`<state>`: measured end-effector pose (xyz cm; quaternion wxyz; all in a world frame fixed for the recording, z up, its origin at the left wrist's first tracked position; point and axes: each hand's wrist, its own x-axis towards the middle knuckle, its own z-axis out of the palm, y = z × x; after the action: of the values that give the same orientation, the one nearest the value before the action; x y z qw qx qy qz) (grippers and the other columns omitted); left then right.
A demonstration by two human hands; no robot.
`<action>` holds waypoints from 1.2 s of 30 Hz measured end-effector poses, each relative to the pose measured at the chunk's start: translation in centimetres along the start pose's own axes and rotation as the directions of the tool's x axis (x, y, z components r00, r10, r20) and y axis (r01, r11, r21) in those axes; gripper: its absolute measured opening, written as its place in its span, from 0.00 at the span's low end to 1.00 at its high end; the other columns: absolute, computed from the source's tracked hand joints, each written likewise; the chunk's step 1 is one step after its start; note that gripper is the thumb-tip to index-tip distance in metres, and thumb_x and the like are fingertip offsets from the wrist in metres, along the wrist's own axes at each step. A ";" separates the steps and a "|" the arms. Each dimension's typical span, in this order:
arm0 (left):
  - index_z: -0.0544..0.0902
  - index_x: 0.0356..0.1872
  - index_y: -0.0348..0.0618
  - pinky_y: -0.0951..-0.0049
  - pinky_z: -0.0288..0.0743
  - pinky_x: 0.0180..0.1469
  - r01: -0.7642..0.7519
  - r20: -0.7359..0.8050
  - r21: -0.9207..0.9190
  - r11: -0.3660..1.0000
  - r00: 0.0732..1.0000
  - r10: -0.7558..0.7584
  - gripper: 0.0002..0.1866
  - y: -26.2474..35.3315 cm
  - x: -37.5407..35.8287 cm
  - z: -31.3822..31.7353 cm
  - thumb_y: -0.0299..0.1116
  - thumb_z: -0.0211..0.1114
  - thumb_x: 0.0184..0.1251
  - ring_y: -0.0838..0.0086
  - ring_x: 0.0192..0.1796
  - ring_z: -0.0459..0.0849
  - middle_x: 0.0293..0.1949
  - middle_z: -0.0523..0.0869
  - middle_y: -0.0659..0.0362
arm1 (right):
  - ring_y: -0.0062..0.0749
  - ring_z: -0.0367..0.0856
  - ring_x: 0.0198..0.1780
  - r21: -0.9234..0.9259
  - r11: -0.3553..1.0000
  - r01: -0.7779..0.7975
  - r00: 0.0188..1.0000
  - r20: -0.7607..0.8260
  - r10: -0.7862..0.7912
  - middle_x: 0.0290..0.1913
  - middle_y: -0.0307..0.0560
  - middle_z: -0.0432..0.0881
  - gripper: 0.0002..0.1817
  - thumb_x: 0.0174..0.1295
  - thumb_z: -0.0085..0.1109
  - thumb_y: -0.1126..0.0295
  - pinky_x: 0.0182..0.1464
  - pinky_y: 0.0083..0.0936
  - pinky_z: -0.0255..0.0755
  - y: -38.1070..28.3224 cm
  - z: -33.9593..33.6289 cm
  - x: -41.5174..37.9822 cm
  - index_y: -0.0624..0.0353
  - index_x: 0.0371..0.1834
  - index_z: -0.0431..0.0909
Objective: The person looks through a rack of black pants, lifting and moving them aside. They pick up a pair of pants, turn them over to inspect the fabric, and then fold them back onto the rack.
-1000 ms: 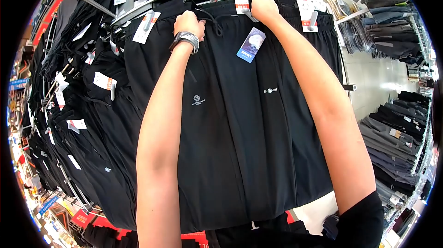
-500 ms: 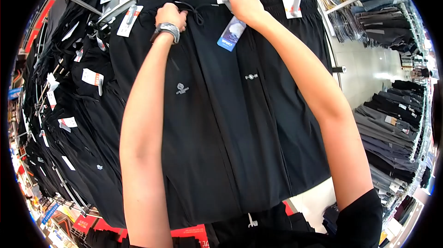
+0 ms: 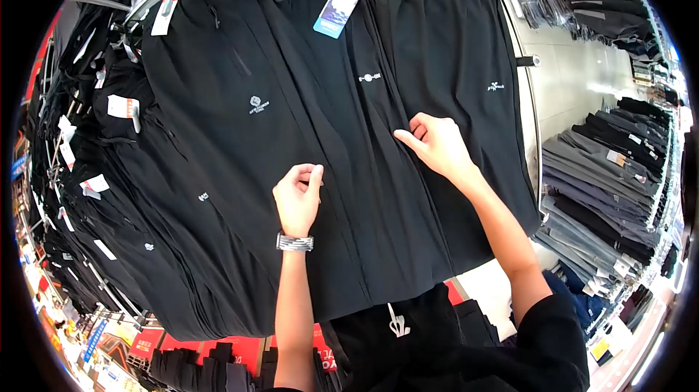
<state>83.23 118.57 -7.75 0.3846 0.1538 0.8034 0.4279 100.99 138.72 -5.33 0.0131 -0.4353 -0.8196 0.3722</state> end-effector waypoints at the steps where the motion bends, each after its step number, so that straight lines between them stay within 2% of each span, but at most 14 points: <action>1: 0.84 0.34 0.34 0.82 0.70 0.23 -0.014 -0.010 0.007 1.000 1.000 0.014 0.11 -0.8 -0.4 0.8 0.33 0.70 0.61 0.86 0.19 0.77 0.21 0.84 0.61 | 0.24 0.76 0.18 0.030 0.999 -0.030 1.000 0.007 0.030 0.16 0.44 0.77 0.17 0.57 0.68 0.61 0.24 0.20 0.69 0.0 0.1 -0.3 0.66 0.27 0.77; 3: 0.84 0.33 0.34 0.81 0.70 0.24 -0.040 -0.040 0.019 0.999 0.998 0.041 0.11 -0.9 -0.6 2.0 0.34 0.71 0.60 0.84 0.20 0.78 0.20 0.84 0.60 | 0.20 0.75 0.17 0.066 0.996 -0.053 0.999 0.016 0.052 0.15 0.43 0.76 0.17 0.58 0.68 0.61 0.23 0.19 0.67 -0.3 0.3 -0.4 0.66 0.26 0.77; 5: 0.85 0.34 0.34 0.76 0.72 0.25 -0.095 -0.062 0.156 0.983 0.993 0.105 0.15 0.0 -0.3 2.7 0.38 0.72 0.57 0.78 0.20 0.80 0.18 0.83 0.59 | 0.25 0.75 0.18 0.118 0.987 -0.112 0.993 0.048 0.106 0.16 0.48 0.77 0.18 0.59 0.66 0.60 0.26 0.25 0.68 -0.4 0.7 -0.2 0.67 0.24 0.76; 7: 0.85 0.32 0.36 0.71 0.74 0.27 -0.110 -0.054 0.300 0.948 0.990 0.131 0.15 1.4 -0.2 2.9 0.40 0.72 0.56 0.69 0.20 0.82 0.17 0.82 0.58 | 0.23 0.72 0.18 0.149 0.981 -0.122 0.992 0.031 0.119 0.16 0.47 0.76 0.19 0.59 0.65 0.61 0.25 0.25 0.66 -0.2 0.6 -0.3 0.67 0.24 0.75; 9: 0.85 0.32 0.36 0.72 0.72 0.26 -0.126 -0.042 0.309 0.943 0.989 0.145 0.13 0.9 0.2 3.4 0.38 0.71 0.57 0.73 0.19 0.81 0.16 0.82 0.59 | 0.18 0.67 0.18 0.254 0.955 -0.155 0.987 0.012 0.157 0.15 0.44 0.73 0.19 0.60 0.65 0.61 0.23 0.24 0.63 1.0 0.8 -0.4 0.67 0.23 0.73; 10: 0.85 0.31 0.36 0.74 0.70 0.25 -0.137 -0.027 0.318 0.938 0.988 0.153 0.12 0.7 0.4 3.6 0.36 0.70 0.59 0.76 0.18 0.80 0.15 0.82 0.60 | 0.17 0.69 0.19 0.283 0.942 -0.180 0.983 0.005 0.186 0.16 0.44 0.75 0.17 0.60 0.64 0.62 0.25 0.23 0.65 1.7 0.7 -0.5 0.67 0.26 0.76; 14: 0.85 0.31 0.36 0.72 0.72 0.26 -0.096 -0.077 0.335 0.937 0.989 0.129 0.14 0.8 -0.1 3.8 0.39 0.69 0.60 0.72 0.19 0.81 0.16 0.82 0.59 | 0.16 0.74 0.21 0.327 0.924 -0.197 0.974 -0.043 0.223 0.20 0.40 0.80 0.15 0.60 0.65 0.61 0.27 0.19 0.68 3.4 -0.1 -0.5 0.65 0.31 0.82; 18: 0.84 0.30 0.38 0.68 0.75 0.28 -0.087 -0.169 0.532 0.842 0.964 0.206 0.18 0.9 -1.1 4.8 0.46 0.71 0.57 0.67 0.21 0.83 0.16 0.82 0.59 | 0.15 0.74 0.21 0.370 0.907 -0.200 0.974 -0.027 0.225 0.21 0.40 0.81 0.15 0.59 0.65 0.62 0.28 0.17 0.69 3.4 -0.1 -0.9 0.66 0.31 0.81; 21: 0.84 0.31 0.40 0.64 0.78 0.31 -0.029 -0.024 0.417 0.908 0.999 0.043 0.16 0.1 -1.3 5.2 0.44 0.69 0.58 0.61 0.24 0.84 0.19 0.84 0.57 | 0.15 0.76 0.23 0.403 0.890 -0.214 0.974 0.014 0.227 0.21 0.40 0.82 0.14 0.58 0.67 0.62 0.29 0.17 0.70 3.4 0.4 -1.6 0.66 0.33 0.82; 23: 0.84 0.28 0.40 0.64 0.78 0.32 0.002 0.076 0.359 0.933 0.997 -0.031 0.13 -1.3 -1.3 5.1 0.41 0.69 0.57 0.60 0.25 0.85 0.20 0.85 0.56 | 0.19 0.77 0.24 0.346 0.920 -0.185 0.981 0.016 0.191 0.22 0.43 0.82 0.17 0.56 0.69 0.60 0.30 0.21 0.72 3.3 0.8 -3.3 0.66 0.32 0.81; 28: 0.83 0.32 0.41 0.63 0.79 0.35 0.019 0.016 0.485 0.875 0.999 -0.030 0.16 0.0 -6.7 3.2 0.45 0.72 0.54 0.60 0.29 0.86 0.22 0.86 0.55 | 0.29 0.77 0.23 0.191 0.947 -0.257 0.958 0.180 0.224 0.19 0.50 0.77 0.23 0.50 0.72 0.57 0.30 0.30 0.71 1.2 0.7 -9.6 0.68 0.23 0.72; 29: 0.83 0.33 0.40 0.64 0.79 0.35 0.012 0.004 0.522 0.853 1.000 -0.016 0.17 -0.1 -8.0 2.9 0.45 0.72 0.54 0.62 0.27 0.86 0.21 0.85 0.57 | 0.38 0.80 0.24 0.140 0.945 -0.296 0.942 0.204 0.265 0.20 0.54 0.78 0.24 0.49 0.72 0.58 0.32 0.34 0.72 0.9 0.6 -11.1 0.69 0.21 0.71; 32: 0.84 0.35 0.38 0.67 0.78 0.34 0.025 0.016 0.568 0.823 0.999 -0.041 0.20 -0.9 -11.4 1.7 0.47 0.73 0.53 0.66 0.25 0.85 0.19 0.84 0.58 | 0.47 0.82 0.28 0.023 0.962 -0.270 0.948 0.179 0.262 0.21 0.56 0.79 0.23 0.49 0.71 0.58 0.34 0.37 0.74 0.9 0.5 -15.3 0.69 0.22 0.73; 36: 0.86 0.35 0.39 0.64 0.80 0.35 0.102 0.168 0.525 0.845 0.961 -0.220 0.22 -1.9 -14.9 1.0 0.51 0.72 0.52 0.63 0.28 0.86 0.21 0.85 0.55 | 0.53 0.82 0.31 -0.009 0.941 -0.339 0.918 0.214 0.333 0.23 0.59 0.79 0.20 0.50 0.69 0.60 0.36 0.39 0.74 0.5 -0.9 -18.6 0.68 0.21 0.74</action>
<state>93.94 109.49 -2.38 0.4518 0.2288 0.8499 0.1456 113.16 125.99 0.67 -0.1325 -0.5270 -0.7239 0.4250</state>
